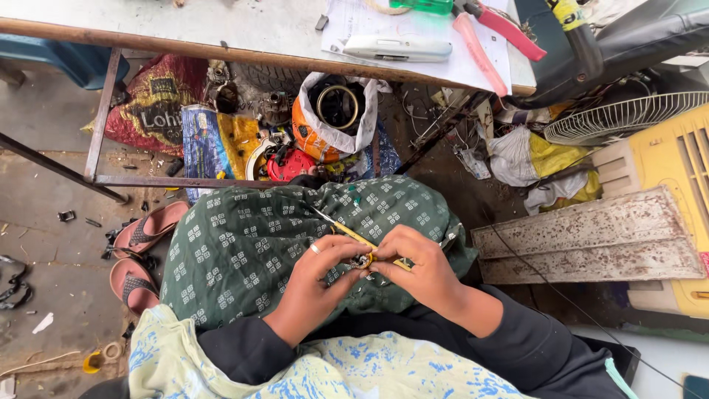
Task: The person sits and uses a screwdriver to scrape and clean a small yellow electrical component held in their left hand. They then use a utility knife to trim or cut parts of the component. The person continues to scrape and clean the component with the screwdriver throughout the clip.
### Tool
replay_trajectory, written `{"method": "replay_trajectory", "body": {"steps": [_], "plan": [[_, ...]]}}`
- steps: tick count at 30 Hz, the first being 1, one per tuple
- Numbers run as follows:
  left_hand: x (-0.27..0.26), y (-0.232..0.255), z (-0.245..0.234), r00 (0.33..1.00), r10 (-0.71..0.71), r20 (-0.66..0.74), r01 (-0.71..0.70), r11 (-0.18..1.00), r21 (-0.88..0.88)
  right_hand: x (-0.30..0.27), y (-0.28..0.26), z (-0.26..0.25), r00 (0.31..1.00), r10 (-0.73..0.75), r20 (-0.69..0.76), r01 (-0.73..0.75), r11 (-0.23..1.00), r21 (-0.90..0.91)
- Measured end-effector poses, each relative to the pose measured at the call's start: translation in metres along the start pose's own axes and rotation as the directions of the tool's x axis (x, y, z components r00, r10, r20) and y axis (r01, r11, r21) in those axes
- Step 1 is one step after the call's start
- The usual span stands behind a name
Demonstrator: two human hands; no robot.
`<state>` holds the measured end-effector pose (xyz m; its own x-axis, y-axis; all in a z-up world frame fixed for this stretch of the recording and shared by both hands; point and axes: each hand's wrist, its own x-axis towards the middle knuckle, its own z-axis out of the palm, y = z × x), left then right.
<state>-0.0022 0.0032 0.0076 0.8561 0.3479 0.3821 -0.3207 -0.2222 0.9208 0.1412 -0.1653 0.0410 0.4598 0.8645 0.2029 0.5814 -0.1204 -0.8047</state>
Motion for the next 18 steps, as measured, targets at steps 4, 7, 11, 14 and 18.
{"method": "replay_trajectory", "body": {"steps": [4, 7, 11, 14, 18], "plan": [[-0.001, 0.004, -0.001, 1.000, 0.027, 0.013, -0.028, 0.998, 0.053, -0.002, 0.003, 0.002, 0.999, -0.037, -0.024, 0.038, 0.999, 0.024], [-0.002, 0.006, 0.000, 0.999, 0.041, 0.032, -0.043, 0.995, 0.093, -0.004, 0.003, 0.004, 0.999, 0.037, -0.008, -0.036, 0.994, 0.104], [-0.004, 0.009, 0.002, 0.999, 0.011, 0.040, -0.015, 0.993, 0.118, -0.009, 0.002, 0.005, 0.999, 0.053, -0.003, -0.052, 0.988, 0.147], [-0.005, 0.012, 0.002, 1.000, 0.012, 0.021, -0.013, 0.998, 0.055, -0.014, 0.005, 0.003, 0.988, 0.150, 0.030, -0.153, 0.960, 0.236], [-0.007, 0.009, 0.006, 0.999, -0.046, 0.024, 0.049, 0.991, -0.125, -0.018, 0.012, 0.004, 0.976, 0.194, 0.094, -0.216, 0.872, 0.440]]}}
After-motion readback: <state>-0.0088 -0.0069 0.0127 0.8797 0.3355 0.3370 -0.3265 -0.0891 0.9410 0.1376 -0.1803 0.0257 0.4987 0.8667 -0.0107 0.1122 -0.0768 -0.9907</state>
